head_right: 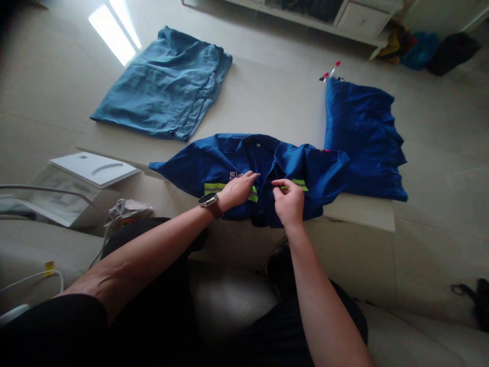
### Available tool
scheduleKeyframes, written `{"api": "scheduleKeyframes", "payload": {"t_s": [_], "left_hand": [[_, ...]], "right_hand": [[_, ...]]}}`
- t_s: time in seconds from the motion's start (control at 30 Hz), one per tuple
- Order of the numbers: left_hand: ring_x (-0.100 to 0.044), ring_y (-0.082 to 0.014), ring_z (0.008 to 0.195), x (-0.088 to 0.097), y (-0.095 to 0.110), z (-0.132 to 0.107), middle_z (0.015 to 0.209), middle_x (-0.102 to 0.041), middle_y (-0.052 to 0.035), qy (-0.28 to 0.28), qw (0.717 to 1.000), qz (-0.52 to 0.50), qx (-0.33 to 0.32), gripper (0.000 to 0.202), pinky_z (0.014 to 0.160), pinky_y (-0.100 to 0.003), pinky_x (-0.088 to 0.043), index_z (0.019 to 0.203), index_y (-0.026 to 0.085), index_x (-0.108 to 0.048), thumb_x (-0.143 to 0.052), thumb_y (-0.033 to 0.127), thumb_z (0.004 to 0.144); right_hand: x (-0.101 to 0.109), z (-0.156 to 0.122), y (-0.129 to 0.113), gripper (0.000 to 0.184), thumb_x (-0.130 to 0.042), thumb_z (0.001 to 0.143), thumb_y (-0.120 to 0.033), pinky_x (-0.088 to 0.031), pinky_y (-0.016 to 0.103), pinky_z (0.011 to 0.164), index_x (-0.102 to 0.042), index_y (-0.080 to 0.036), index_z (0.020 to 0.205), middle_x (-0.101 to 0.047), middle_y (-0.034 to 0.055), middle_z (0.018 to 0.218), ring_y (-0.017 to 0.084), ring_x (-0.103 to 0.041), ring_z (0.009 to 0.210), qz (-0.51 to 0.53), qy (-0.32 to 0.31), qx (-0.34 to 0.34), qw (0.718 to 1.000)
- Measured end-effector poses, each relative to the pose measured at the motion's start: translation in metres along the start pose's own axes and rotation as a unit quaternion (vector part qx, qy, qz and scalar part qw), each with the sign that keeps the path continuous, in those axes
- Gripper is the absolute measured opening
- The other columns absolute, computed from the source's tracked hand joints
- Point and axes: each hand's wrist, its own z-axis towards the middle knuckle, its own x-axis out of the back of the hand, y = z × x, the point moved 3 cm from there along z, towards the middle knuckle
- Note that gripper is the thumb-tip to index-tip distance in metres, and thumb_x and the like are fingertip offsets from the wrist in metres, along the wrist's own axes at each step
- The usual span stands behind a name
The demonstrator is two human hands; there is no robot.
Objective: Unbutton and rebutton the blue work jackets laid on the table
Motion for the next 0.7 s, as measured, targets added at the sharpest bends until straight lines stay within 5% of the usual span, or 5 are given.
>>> {"api": "scheduleKeyframes", "payload": {"t_s": [0.13, 0.3, 0.5, 0.7], "left_hand": [[-0.071, -0.0245, 0.095, 0.004, -0.004, 0.005, 0.121, -0.067, -0.0150, 0.005, 1.000, 0.007, 0.011, 0.034, 0.087, -0.034, -0.054, 0.114, 0.016, -0.074, -0.047, 0.011, 0.096], [-0.070, -0.0239, 0.093, 0.016, -0.002, 0.010, 0.110, -0.071, -0.0110, 0.027, 0.998, -0.022, 0.051, 0.020, 0.090, -0.035, -0.053, 0.092, 0.019, -0.077, -0.057, 0.014, 0.091], [-0.066, -0.0212, 0.090, 0.048, 0.006, 0.013, 0.094, -0.072, -0.0088, 0.173, 0.973, -0.146, 0.044, 0.024, 0.088, -0.031, -0.049, 0.105, 0.018, -0.072, -0.049, 0.015, 0.099], [-0.060, -0.0167, 0.065, 0.054, 0.005, 0.010, 0.062, -0.058, 0.0017, 0.133, 0.959, -0.250, 0.009, 0.016, 0.075, -0.026, -0.046, 0.103, 0.018, -0.067, -0.054, 0.012, 0.097]], "right_hand": [[0.003, -0.001, -0.002, 0.031, -0.065, 0.074, -0.037, -0.029, 0.028, 0.050, -0.080, -0.016, 0.090, -0.064, 0.0016, 0.064, 0.012, -0.041, 0.049, -0.004, 0.005, 0.023, 1.000], [0.003, -0.001, -0.004, 0.031, -0.067, 0.076, -0.039, -0.041, 0.029, 0.059, -0.080, -0.016, 0.093, -0.074, 0.0079, 0.087, 0.015, -0.053, 0.062, -0.024, 0.017, 0.050, 0.998], [0.003, 0.000, -0.003, 0.030, -0.065, 0.080, -0.040, -0.043, 0.031, 0.064, -0.078, -0.016, 0.093, -0.073, 0.0062, 0.083, 0.017, -0.056, 0.064, -0.021, 0.027, 0.060, 0.998], [-0.002, 0.000, -0.001, 0.034, -0.063, 0.084, -0.044, -0.045, 0.032, 0.065, -0.079, -0.015, 0.093, -0.074, 0.0071, 0.080, 0.019, -0.057, 0.066, -0.025, 0.016, 0.063, 0.998]]}}
